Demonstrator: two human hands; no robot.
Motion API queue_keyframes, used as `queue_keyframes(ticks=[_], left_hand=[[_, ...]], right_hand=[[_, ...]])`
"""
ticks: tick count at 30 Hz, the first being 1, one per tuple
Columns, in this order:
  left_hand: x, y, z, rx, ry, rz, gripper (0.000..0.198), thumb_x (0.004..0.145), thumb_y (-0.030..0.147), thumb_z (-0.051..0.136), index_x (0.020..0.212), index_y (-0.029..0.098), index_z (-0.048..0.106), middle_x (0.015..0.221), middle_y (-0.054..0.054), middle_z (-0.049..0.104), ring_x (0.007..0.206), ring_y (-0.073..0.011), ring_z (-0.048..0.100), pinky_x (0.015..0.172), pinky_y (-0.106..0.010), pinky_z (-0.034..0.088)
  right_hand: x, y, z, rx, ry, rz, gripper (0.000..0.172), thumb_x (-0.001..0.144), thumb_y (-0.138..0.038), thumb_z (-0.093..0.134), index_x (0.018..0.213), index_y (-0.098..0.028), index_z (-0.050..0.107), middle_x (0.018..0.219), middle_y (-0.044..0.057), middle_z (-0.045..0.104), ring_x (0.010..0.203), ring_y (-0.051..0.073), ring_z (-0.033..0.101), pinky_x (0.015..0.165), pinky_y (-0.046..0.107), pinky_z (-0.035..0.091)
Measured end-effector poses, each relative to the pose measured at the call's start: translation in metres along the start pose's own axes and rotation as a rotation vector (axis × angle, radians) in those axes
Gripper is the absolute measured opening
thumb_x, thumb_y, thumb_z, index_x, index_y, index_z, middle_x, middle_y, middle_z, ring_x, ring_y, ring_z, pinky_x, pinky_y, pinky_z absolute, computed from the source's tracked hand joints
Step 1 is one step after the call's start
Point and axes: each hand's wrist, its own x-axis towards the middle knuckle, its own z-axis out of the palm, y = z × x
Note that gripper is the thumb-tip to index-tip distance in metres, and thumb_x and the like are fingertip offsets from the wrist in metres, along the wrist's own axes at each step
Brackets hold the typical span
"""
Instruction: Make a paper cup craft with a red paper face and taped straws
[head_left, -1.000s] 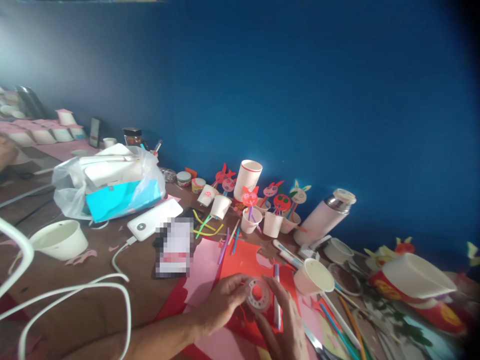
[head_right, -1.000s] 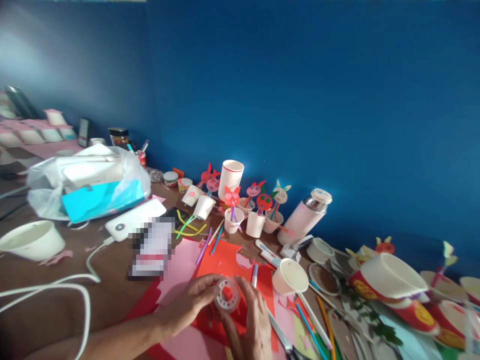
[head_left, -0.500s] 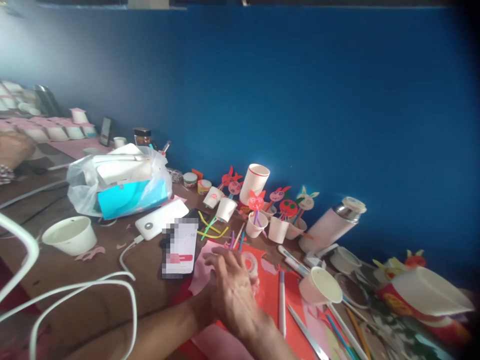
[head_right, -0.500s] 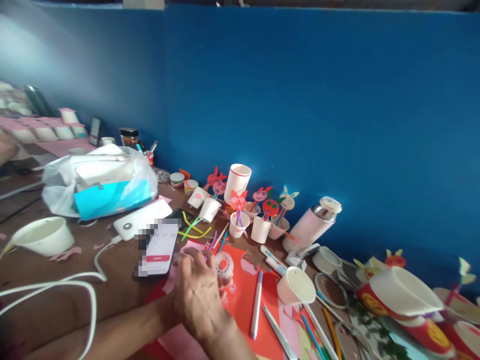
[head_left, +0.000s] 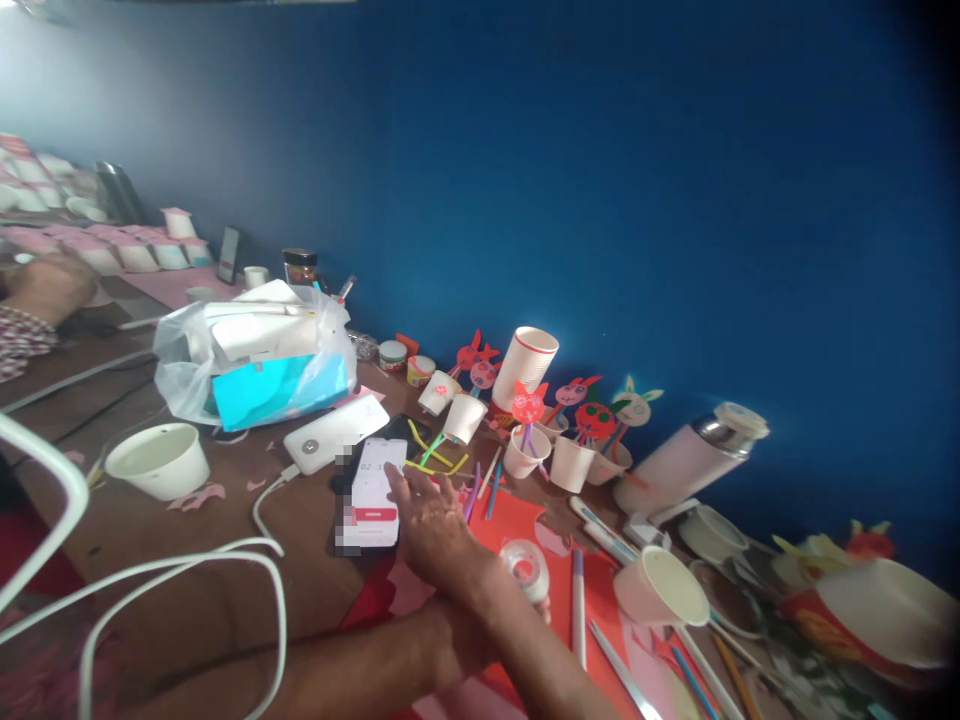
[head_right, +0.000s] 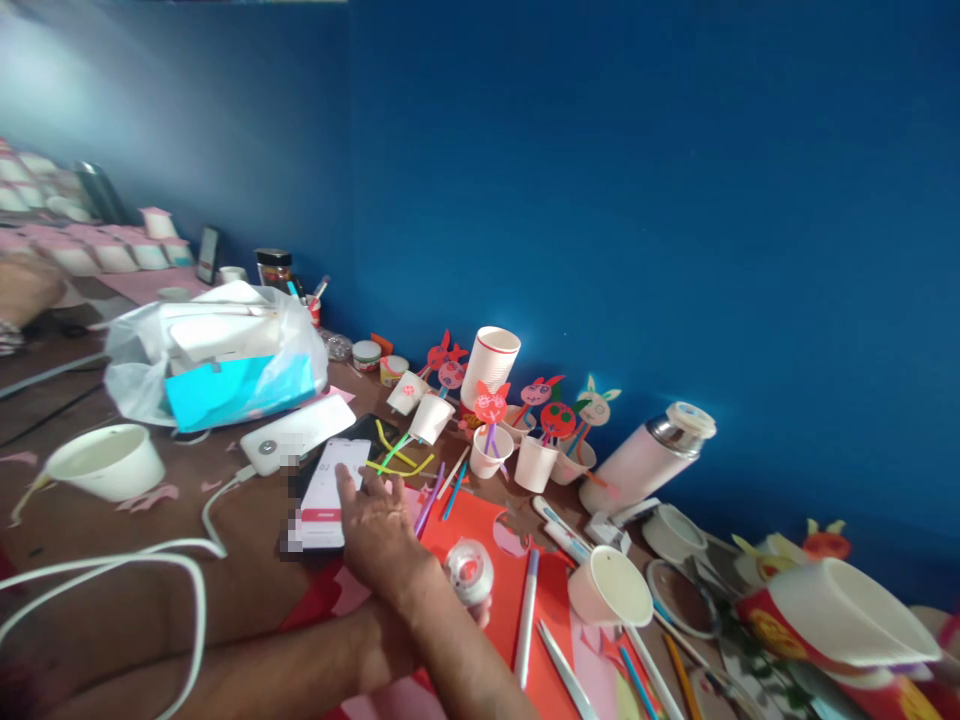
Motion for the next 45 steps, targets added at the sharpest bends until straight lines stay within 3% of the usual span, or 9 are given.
queue_keyframes(ticks=[3,5,10,14,20,24,28,34,45], left_hand=[[0.000,-0.001,-0.001,-0.290,-0.122,-0.167,0.029,0.087,0.035,0.045,0.085,0.011,0.061,0.087,-0.008,0.067,0.094,-0.0235,0.063,0.085,-0.037,0.044],[0.001,0.000,-0.001,-0.403,-0.126,-0.216,0.027,0.088,0.030,0.043,0.080,0.012,0.062,0.078,-0.005,0.067,0.084,-0.0204,0.065,0.081,-0.034,0.045],[0.000,0.011,0.006,-0.293,-0.056,-0.234,0.014,0.074,0.027,0.060,0.068,0.015,0.059,0.057,0.001,0.059,0.056,-0.0127,0.057,0.059,-0.024,0.046],[-0.004,0.021,0.009,-0.182,-0.133,-0.187,0.019,0.073,0.029,0.061,0.081,0.012,0.061,0.073,-0.004,0.063,0.069,-0.0171,0.060,0.059,-0.028,0.047],[-0.006,0.019,0.006,-0.128,-0.217,-0.100,0.031,0.080,0.039,0.057,0.092,0.010,0.055,0.085,-0.011,0.064,0.068,-0.0165,0.061,0.056,-0.026,0.046],[-0.009,0.020,0.009,-0.021,-0.229,-0.050,0.027,0.081,0.036,0.056,0.088,0.010,0.055,0.080,-0.010,0.064,0.064,-0.0151,0.060,0.054,-0.024,0.045],[-0.014,0.022,0.011,0.120,-0.213,-0.029,0.029,0.081,0.037,0.057,0.090,0.009,0.056,0.077,-0.008,0.063,0.058,-0.0127,0.058,0.054,-0.024,0.044],[-0.020,0.022,0.008,0.226,-0.248,0.035,0.027,0.082,0.037,0.057,0.089,0.010,0.060,0.073,-0.003,0.059,0.064,-0.0112,0.055,0.062,-0.023,0.040],[-0.018,0.023,0.008,0.179,-0.248,-0.009,0.028,0.084,0.039,0.054,0.087,0.012,0.063,0.071,-0.004,0.063,0.064,-0.0133,0.057,0.064,-0.025,0.042]], right_hand=[[-0.003,0.003,-0.017,0.076,0.090,0.070,0.064,0.076,-0.002,0.040,0.138,-0.009,0.027,0.121,0.016,0.056,0.117,0.024,0.044,0.097,0.047,0.036],[-0.010,0.005,-0.033,0.142,0.167,0.125,0.065,0.074,0.000,0.038,0.138,-0.012,0.028,0.119,0.012,0.058,0.112,0.022,0.048,0.097,0.042,0.038],[-0.057,0.020,-0.063,0.254,0.222,0.293,0.062,0.073,-0.002,0.036,0.133,-0.017,0.035,0.116,0.009,0.060,0.106,0.021,0.054,0.090,0.038,0.045],[-0.110,0.036,-0.069,0.307,0.361,0.461,0.035,0.086,-0.018,0.041,0.121,-0.020,0.046,0.110,0.009,0.062,0.099,0.023,0.058,0.082,0.037,0.048],[-0.161,0.039,-0.057,0.355,0.468,0.570,0.034,0.087,-0.027,0.047,0.121,-0.021,0.047,0.119,0.011,0.056,0.113,0.025,0.051,0.093,0.043,0.043],[-0.172,0.029,-0.041,0.404,0.480,0.675,0.052,0.085,-0.039,0.053,0.131,-0.020,0.037,0.132,0.012,0.047,0.123,0.027,0.042,0.098,0.044,0.039],[-0.177,0.025,-0.028,0.441,0.438,0.673,0.066,0.080,-0.049,0.056,0.134,-0.018,0.033,0.135,0.013,0.044,0.126,0.030,0.038,0.099,0.044,0.038],[-0.182,0.026,-0.017,0.445,0.411,0.676,0.053,0.079,-0.042,0.057,0.127,-0.022,0.043,0.123,0.010,0.055,0.114,0.029,0.052,0.092,0.043,0.045],[-0.179,0.021,-0.017,0.431,0.437,0.716,0.050,0.080,-0.041,0.058,0.125,-0.024,0.044,0.123,0.008,0.056,0.113,0.029,0.053,0.090,0.044,0.047]])
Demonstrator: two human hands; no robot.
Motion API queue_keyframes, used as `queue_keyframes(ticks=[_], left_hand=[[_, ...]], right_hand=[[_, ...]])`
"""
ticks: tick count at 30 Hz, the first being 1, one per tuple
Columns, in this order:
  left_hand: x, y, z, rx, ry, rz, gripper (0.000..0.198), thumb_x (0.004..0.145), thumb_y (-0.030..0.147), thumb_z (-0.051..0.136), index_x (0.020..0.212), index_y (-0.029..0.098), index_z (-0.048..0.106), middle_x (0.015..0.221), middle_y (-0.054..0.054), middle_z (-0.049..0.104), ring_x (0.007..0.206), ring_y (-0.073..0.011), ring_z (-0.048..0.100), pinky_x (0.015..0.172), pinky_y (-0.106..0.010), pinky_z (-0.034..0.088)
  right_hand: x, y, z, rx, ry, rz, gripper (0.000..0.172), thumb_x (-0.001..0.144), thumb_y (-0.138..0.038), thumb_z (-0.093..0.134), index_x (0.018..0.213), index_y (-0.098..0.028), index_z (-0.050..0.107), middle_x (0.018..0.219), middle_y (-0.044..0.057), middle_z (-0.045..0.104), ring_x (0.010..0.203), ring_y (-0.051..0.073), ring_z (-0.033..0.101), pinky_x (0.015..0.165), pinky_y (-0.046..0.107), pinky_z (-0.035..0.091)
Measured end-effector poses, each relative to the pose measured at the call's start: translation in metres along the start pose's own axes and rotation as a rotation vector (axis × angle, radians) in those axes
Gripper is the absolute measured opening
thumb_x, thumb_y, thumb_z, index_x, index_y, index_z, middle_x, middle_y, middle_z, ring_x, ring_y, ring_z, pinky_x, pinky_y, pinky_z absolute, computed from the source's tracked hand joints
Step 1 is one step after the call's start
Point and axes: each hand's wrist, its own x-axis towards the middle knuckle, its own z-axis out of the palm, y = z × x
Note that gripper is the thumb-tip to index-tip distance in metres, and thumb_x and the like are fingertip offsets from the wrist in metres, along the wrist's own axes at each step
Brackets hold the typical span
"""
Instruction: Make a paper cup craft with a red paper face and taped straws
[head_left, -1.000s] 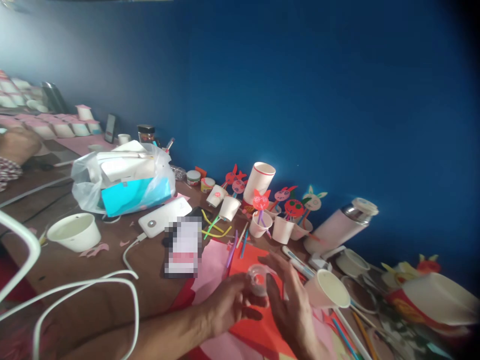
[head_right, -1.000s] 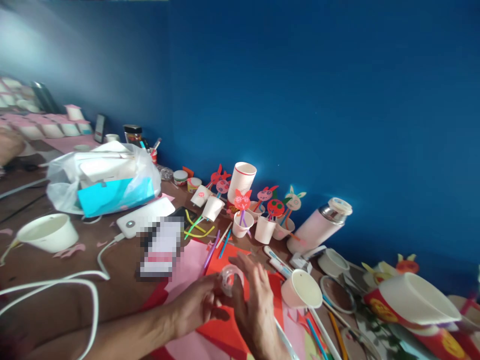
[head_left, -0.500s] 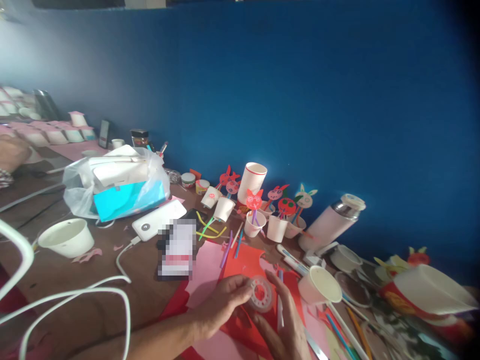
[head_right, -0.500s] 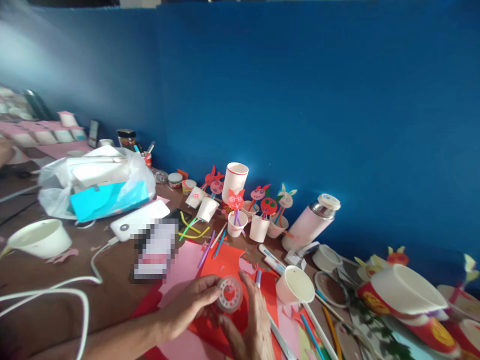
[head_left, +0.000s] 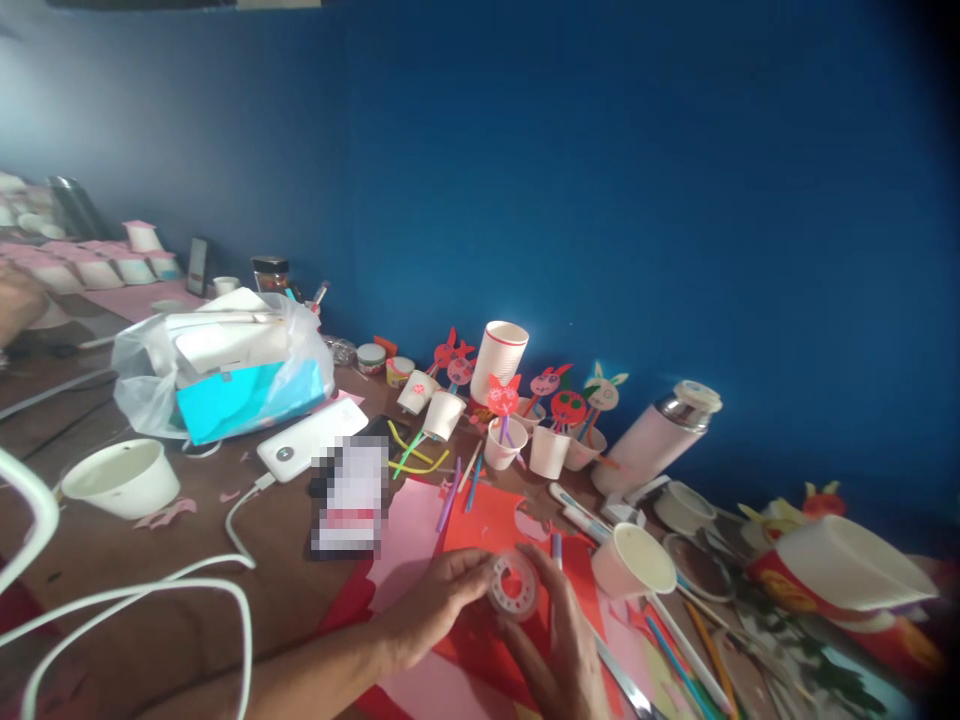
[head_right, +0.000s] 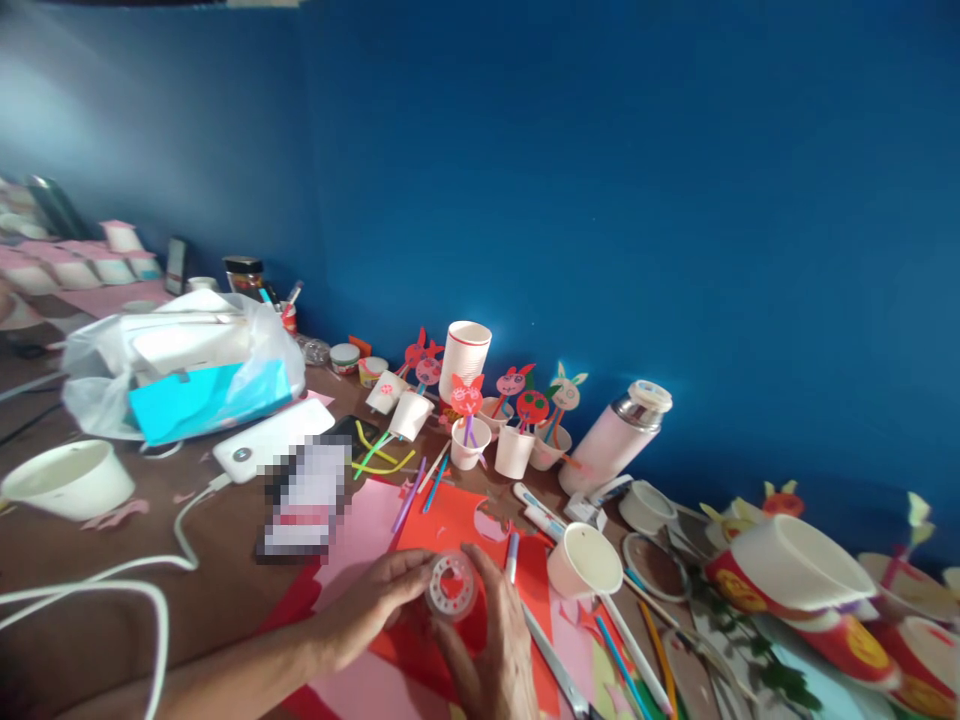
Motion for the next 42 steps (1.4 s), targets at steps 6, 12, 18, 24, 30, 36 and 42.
queue_keyframes(ticks=[6,12,18,24,30,36,42], left_hand=[[0.002,-0.002,-0.001,-0.100,-0.003,0.025,0.027,0.086,0.034,0.052,0.091,0.010,0.065,0.076,-0.007,0.065,0.071,-0.0145,0.059,0.068,-0.025,0.043],[0.000,0.001,0.001,-0.209,-0.012,-0.043,0.026,0.084,0.030,0.056,0.100,0.011,0.064,0.081,-0.008,0.066,0.071,-0.0148,0.059,0.063,-0.023,0.044],[0.004,0.001,-0.003,-0.303,0.055,-0.205,0.029,0.084,0.032,0.054,0.100,0.009,0.063,0.076,-0.008,0.066,0.060,-0.0155,0.060,0.054,-0.025,0.046],[0.008,-0.001,-0.009,-0.420,0.073,-0.422,0.033,0.082,0.034,0.053,0.099,0.006,0.061,0.069,-0.006,0.065,0.054,-0.0152,0.060,0.051,-0.025,0.045],[0.006,0.000,-0.008,-0.365,0.019,-0.411,0.024,0.076,0.034,0.058,0.083,0.011,0.062,0.062,-0.001,0.061,0.050,-0.0144,0.056,0.049,-0.026,0.042],[0.003,0.006,-0.009,-0.245,0.131,-0.336,0.027,0.074,0.038,0.060,0.080,0.011,0.063,0.056,0.001,0.057,0.044,-0.0103,0.051,0.040,-0.020,0.035],[0.005,0.019,-0.013,-0.163,0.173,-0.120,0.028,0.074,0.040,0.060,0.074,0.011,0.063,0.048,0.001,0.055,0.036,-0.0106,0.048,0.037,-0.022,0.037]], right_hand=[[-0.002,-0.001,0.001,0.000,0.041,-0.036,0.055,0.080,-0.039,0.060,0.128,-0.020,0.040,0.122,0.010,0.056,0.113,0.028,0.053,0.092,0.041,0.047],[-0.003,0.003,0.000,-0.053,-0.017,-0.114,0.061,0.080,-0.036,0.061,0.132,-0.020,0.032,0.125,0.012,0.055,0.112,0.027,0.054,0.089,0.040,0.050],[-0.006,0.003,0.000,0.044,-0.027,-0.057,0.062,0.080,-0.039,0.060,0.133,-0.021,0.033,0.126,0.012,0.054,0.113,0.028,0.053,0.090,0.042,0.050],[-0.004,-0.004,0.001,0.166,-0.054,-0.009,0.060,0.079,-0.040,0.062,0.130,-0.021,0.038,0.125,0.010,0.055,0.113,0.027,0.054,0.090,0.036,0.049],[-0.009,-0.009,0.005,0.108,0.012,-0.122,0.051,0.081,-0.035,0.059,0.127,-0.022,0.041,0.121,0.010,0.057,0.111,0.025,0.055,0.091,0.036,0.048],[-0.011,-0.031,-0.004,-0.084,0.005,-0.388,0.042,0.085,-0.031,0.053,0.126,-0.026,0.043,0.118,0.009,0.058,0.108,0.027,0.055,0.086,0.041,0.048],[0.012,-0.023,-0.027,-0.155,-0.066,-0.389,0.020,0.085,-0.016,0.048,0.103,-0.025,0.054,0.099,0.005,0.064,0.089,0.020,0.060,0.078,0.036,0.046]])
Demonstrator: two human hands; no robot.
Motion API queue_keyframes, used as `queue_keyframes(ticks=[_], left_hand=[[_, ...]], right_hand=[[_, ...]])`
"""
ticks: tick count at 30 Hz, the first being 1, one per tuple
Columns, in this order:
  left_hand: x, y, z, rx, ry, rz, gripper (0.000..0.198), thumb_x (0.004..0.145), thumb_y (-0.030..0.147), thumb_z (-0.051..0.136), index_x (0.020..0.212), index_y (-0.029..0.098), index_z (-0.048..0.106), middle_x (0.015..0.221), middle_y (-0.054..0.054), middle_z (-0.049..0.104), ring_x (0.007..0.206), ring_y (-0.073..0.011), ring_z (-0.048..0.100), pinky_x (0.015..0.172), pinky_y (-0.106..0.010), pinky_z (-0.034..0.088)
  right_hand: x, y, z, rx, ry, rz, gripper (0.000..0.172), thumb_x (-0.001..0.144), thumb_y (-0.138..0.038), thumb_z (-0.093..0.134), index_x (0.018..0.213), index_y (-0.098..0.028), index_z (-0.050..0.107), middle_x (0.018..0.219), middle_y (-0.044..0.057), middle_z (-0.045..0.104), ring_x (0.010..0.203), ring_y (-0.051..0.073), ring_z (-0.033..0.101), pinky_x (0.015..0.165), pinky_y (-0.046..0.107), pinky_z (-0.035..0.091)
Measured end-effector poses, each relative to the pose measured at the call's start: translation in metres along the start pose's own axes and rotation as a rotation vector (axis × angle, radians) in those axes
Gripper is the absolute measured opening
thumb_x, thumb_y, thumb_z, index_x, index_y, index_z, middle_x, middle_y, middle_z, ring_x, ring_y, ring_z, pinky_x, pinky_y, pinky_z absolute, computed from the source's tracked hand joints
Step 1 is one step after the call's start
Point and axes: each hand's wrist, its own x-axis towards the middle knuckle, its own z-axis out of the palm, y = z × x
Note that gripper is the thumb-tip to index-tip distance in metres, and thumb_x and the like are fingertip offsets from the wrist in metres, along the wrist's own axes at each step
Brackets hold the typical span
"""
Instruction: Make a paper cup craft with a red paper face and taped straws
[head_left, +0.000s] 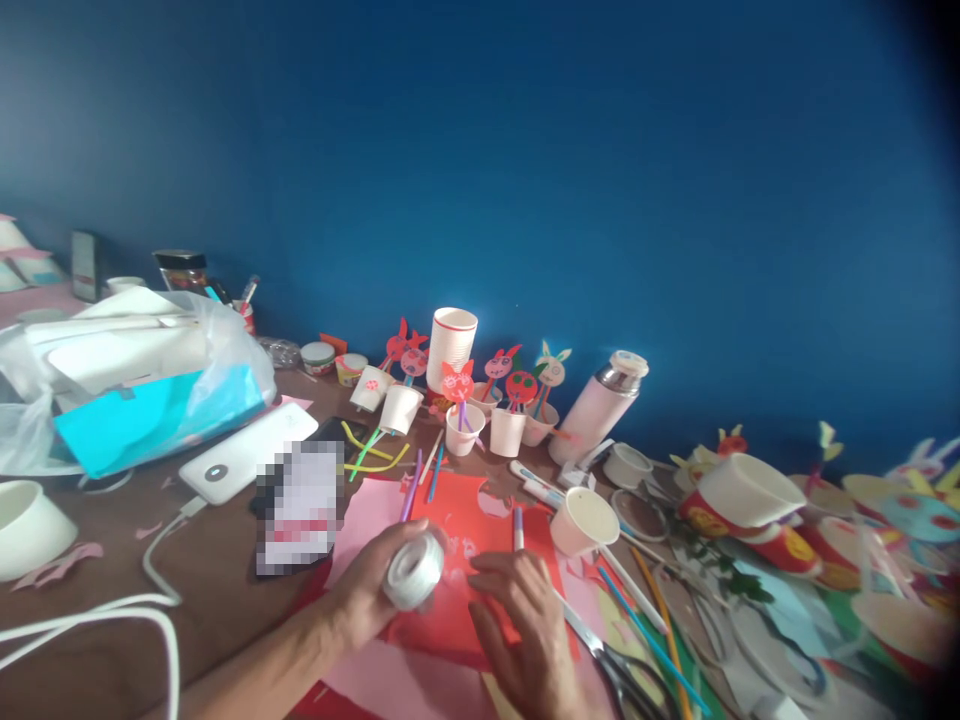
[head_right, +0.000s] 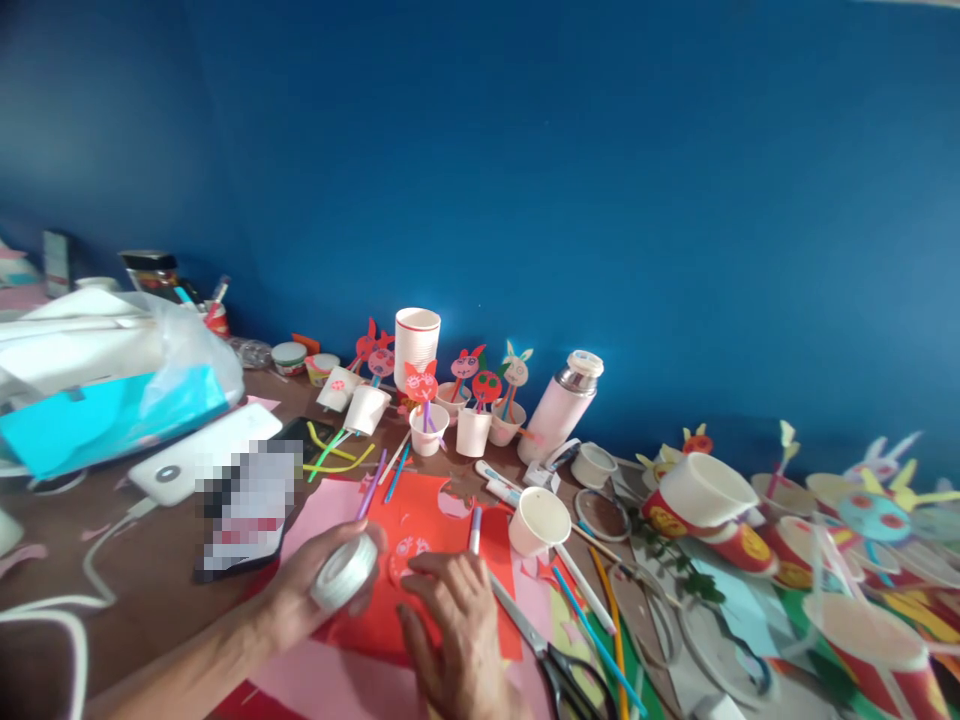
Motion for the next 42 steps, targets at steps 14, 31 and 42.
queue_keyframes(ticks=[14,31,42], left_hand=[[0.006,0.012,-0.009,0.399,0.289,0.316,0.031,0.074,0.043,0.061,0.083,0.014,0.067,0.077,-0.003,0.066,0.069,-0.0159,0.058,0.066,-0.025,0.041],[-0.001,0.014,-0.004,0.782,0.128,0.330,0.035,0.078,0.048,0.053,0.082,0.016,0.064,0.077,-0.003,0.065,0.074,-0.0186,0.056,0.067,-0.023,0.040],[-0.009,0.011,0.010,0.834,0.125,0.331,0.030,0.072,0.049,0.058,0.075,0.020,0.063,0.063,0.001,0.060,0.068,-0.0180,0.054,0.058,-0.020,0.038]], right_hand=[[0.002,0.014,0.028,-0.310,-0.166,0.118,0.057,0.072,-0.035,0.067,0.122,-0.018,0.046,0.113,0.011,0.061,0.105,0.030,0.055,0.094,0.051,0.036],[0.001,0.015,0.044,-0.241,-0.102,0.142,0.048,0.071,-0.016,0.058,0.117,-0.023,0.045,0.103,0.007,0.065,0.096,0.028,0.059,0.090,0.056,0.038],[0.004,0.017,0.041,-0.299,-0.084,0.188,0.053,0.068,-0.022,0.066,0.118,-0.020,0.048,0.095,0.006,0.065,0.088,0.027,0.059,0.085,0.047,0.045]])
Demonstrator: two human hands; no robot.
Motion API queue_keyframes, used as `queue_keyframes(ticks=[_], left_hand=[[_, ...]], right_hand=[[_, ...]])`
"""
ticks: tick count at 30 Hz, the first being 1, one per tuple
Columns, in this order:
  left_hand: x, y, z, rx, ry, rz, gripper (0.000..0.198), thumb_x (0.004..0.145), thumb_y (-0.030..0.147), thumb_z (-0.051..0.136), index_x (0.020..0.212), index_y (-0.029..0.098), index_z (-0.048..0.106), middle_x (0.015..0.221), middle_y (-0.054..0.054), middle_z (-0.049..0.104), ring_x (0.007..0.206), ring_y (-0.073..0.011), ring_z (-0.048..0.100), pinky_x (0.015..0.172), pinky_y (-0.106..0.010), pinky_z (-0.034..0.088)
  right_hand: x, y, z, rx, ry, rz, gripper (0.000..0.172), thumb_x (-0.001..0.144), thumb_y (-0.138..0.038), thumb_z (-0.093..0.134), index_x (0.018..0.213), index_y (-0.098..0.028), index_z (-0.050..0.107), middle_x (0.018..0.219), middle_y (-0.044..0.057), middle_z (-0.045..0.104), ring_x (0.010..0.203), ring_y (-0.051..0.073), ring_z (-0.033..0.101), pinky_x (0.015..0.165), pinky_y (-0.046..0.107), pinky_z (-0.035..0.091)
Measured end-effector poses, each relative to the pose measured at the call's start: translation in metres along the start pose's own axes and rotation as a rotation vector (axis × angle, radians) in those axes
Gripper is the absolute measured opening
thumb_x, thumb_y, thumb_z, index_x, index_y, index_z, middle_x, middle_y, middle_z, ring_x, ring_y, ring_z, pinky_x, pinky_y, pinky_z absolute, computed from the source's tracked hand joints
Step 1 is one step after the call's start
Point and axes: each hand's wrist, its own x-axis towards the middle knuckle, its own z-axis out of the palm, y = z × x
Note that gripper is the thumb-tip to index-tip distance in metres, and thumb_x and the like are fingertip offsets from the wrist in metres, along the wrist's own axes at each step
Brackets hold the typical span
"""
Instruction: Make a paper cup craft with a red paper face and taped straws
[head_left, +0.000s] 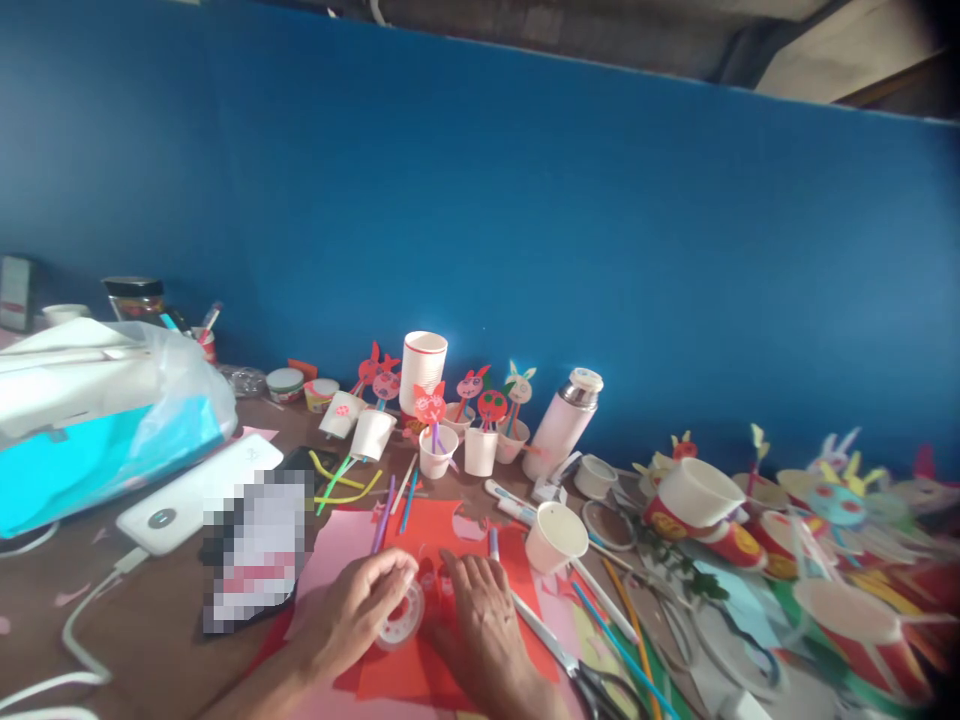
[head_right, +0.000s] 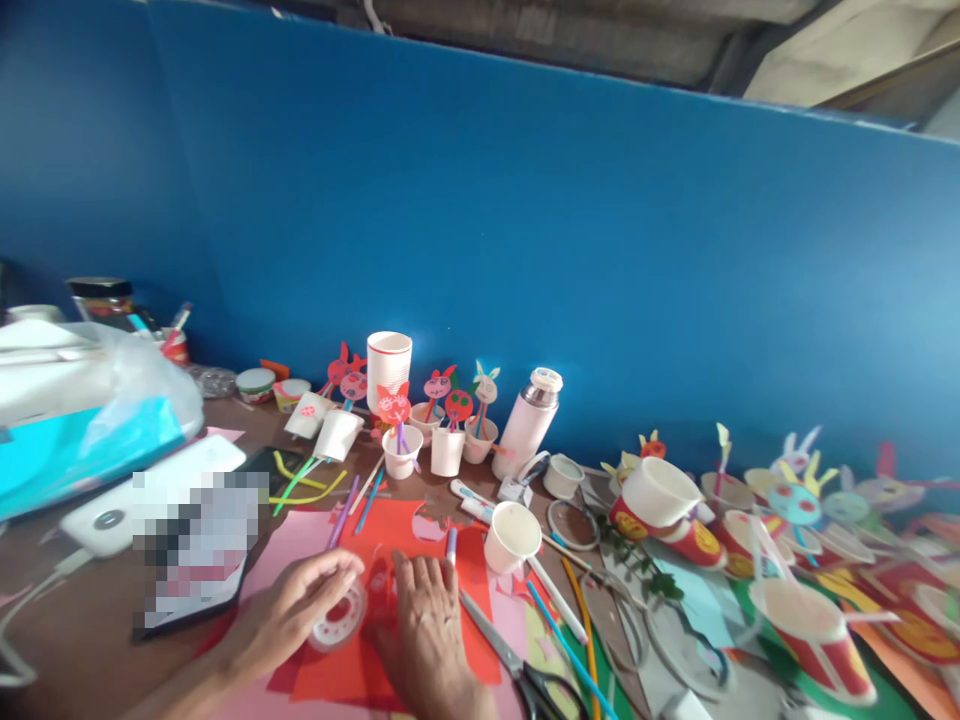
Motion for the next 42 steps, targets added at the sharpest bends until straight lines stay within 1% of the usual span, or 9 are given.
queue_keyframes(ticks=[4,9,15,19,25,31,36,39,42], left_hand=[[-0.002,-0.004,0.003,0.063,0.054,0.020,0.022,0.072,0.044,0.059,0.075,0.023,0.065,0.065,0.001,0.063,0.073,-0.0202,0.057,0.063,-0.021,0.040],[-0.002,-0.014,0.005,0.265,0.150,0.032,0.019,0.074,0.039,0.058,0.082,0.025,0.068,0.080,-0.002,0.068,0.079,-0.0225,0.060,0.072,-0.025,0.040],[-0.004,-0.019,0.005,0.198,0.246,0.102,0.011,0.067,0.029,0.067,0.077,0.029,0.069,0.080,-0.001,0.069,0.082,-0.0236,0.060,0.077,-0.026,0.040],[-0.006,-0.013,0.005,0.308,0.200,0.135,0.012,0.075,0.028,0.057,0.080,0.028,0.068,0.084,0.000,0.070,0.083,-0.0201,0.061,0.078,-0.022,0.041],[-0.004,-0.010,0.001,0.546,0.018,0.123,0.022,0.085,0.027,0.042,0.088,0.026,0.064,0.088,0.003,0.069,0.082,-0.0144,0.062,0.073,-0.018,0.043],[0.000,-0.017,-0.001,0.739,-0.043,0.245,0.028,0.089,0.023,0.035,0.089,0.023,0.063,0.089,-0.001,0.066,0.085,-0.0155,0.060,0.075,-0.023,0.043],[0.002,-0.018,-0.001,0.742,-0.081,0.332,0.025,0.086,0.022,0.038,0.079,0.020,0.063,0.080,-0.004,0.064,0.082,-0.0175,0.059,0.076,-0.025,0.044],[0.001,-0.023,-0.001,0.677,-0.047,0.339,0.022,0.083,0.023,0.042,0.077,0.020,0.063,0.078,-0.004,0.064,0.076,-0.0174,0.060,0.071,-0.024,0.046],[0.000,-0.030,-0.001,0.594,0.062,0.360,0.022,0.083,0.023,0.043,0.091,0.021,0.064,0.094,-0.005,0.067,0.086,-0.0190,0.061,0.078,-0.026,0.047]], right_hand=[[0.000,-0.001,-0.004,-0.001,-0.011,0.024,0.055,0.066,-0.021,0.066,0.118,-0.021,0.049,0.094,0.006,0.063,0.090,0.028,0.058,0.085,0.048,0.045],[-0.001,-0.002,-0.007,0.004,-0.014,-0.033,0.060,0.067,-0.014,0.060,0.124,-0.021,0.043,0.100,0.008,0.062,0.093,0.028,0.058,0.086,0.051,0.045],[-0.003,0.003,-0.002,-0.026,0.010,-0.103,0.063,0.068,-0.011,0.054,0.128,-0.017,0.038,0.109,0.010,0.060,0.101,0.028,0.057,0.085,0.046,0.050],[-0.002,0.007,-0.001,-0.031,0.034,-0.088,0.054,0.071,-0.014,0.055,0.124,-0.016,0.042,0.105,0.011,0.063,0.097,0.028,0.060,0.080,0.045,0.053],[0.000,0.017,-0.004,-0.003,0.118,-0.098,0.043,0.083,-0.027,0.050,0.124,-0.016,0.042,0.105,0.014,0.064,0.094,0.028,0.063,0.075,0.042,0.055],[-0.001,0.014,-0.009,0.017,0.131,-0.098,0.046,0.084,-0.034,0.051,0.123,-0.015,0.040,0.104,0.015,0.065,0.094,0.030,0.064,0.073,0.043,0.056],[-0.002,0.006,-0.015,0.044,0.133,-0.147,0.045,0.083,-0.037,0.054,0.120,-0.015,0.041,0.103,0.014,0.066,0.093,0.029,0.065,0.073,0.042,0.057],[-0.001,0.004,-0.018,0.054,0.165,-0.153,0.041,0.086,-0.039,0.050,0.118,-0.015,0.042,0.099,0.014,0.067,0.092,0.029,0.065,0.072,0.042,0.057],[-0.001,0.004,-0.019,0.075,0.184,-0.141,0.037,0.087,-0.039,0.048,0.116,-0.015,0.043,0.096,0.013,0.068,0.091,0.028,0.066,0.072,0.041,0.057]])
